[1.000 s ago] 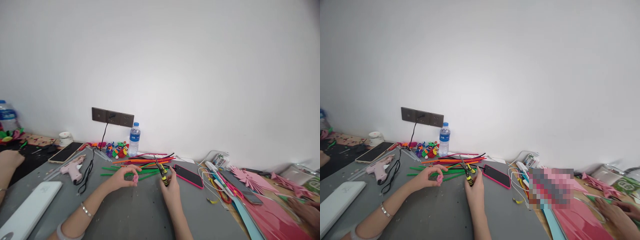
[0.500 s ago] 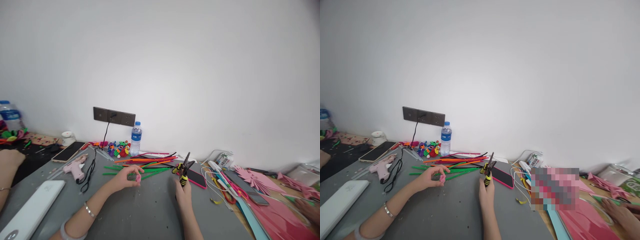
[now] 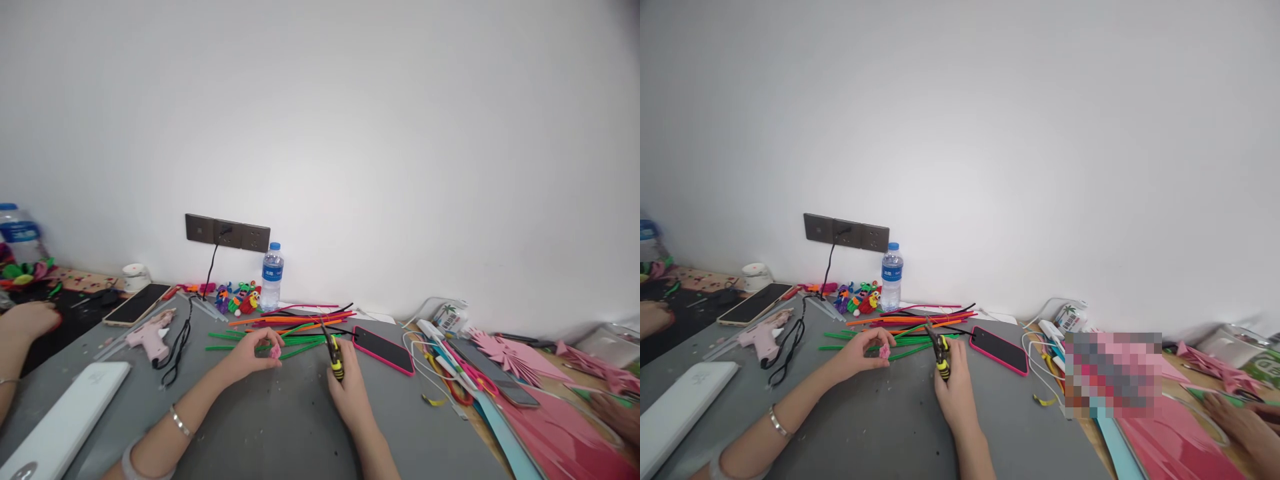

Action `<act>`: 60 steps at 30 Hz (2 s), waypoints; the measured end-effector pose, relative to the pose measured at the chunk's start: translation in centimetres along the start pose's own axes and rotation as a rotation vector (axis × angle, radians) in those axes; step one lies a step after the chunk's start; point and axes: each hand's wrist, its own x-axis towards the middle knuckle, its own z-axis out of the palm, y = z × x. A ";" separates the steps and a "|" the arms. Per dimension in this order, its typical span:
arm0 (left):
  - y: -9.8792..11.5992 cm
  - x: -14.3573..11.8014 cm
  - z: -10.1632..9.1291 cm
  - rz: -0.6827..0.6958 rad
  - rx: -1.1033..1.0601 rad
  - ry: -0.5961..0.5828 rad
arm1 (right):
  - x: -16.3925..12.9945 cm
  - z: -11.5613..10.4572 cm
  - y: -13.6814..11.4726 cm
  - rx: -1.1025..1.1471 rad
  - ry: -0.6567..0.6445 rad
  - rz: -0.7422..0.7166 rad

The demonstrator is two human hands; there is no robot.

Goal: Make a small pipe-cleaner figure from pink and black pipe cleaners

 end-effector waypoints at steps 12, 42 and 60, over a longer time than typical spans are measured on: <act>-0.6 0.0 -0.6 -0.037 -0.075 0.020 | -0.2 0.9 -1.0 -0.413 -0.095 -0.099; 0.4 -0.4 -1.5 -0.148 -0.093 -0.205 | -0.2 0.2 -1.7 -0.386 -0.271 -0.183; -0.3 -0.3 -2.0 -0.102 -0.055 -0.224 | 0.0 0.5 -1.7 -0.448 -0.295 -0.196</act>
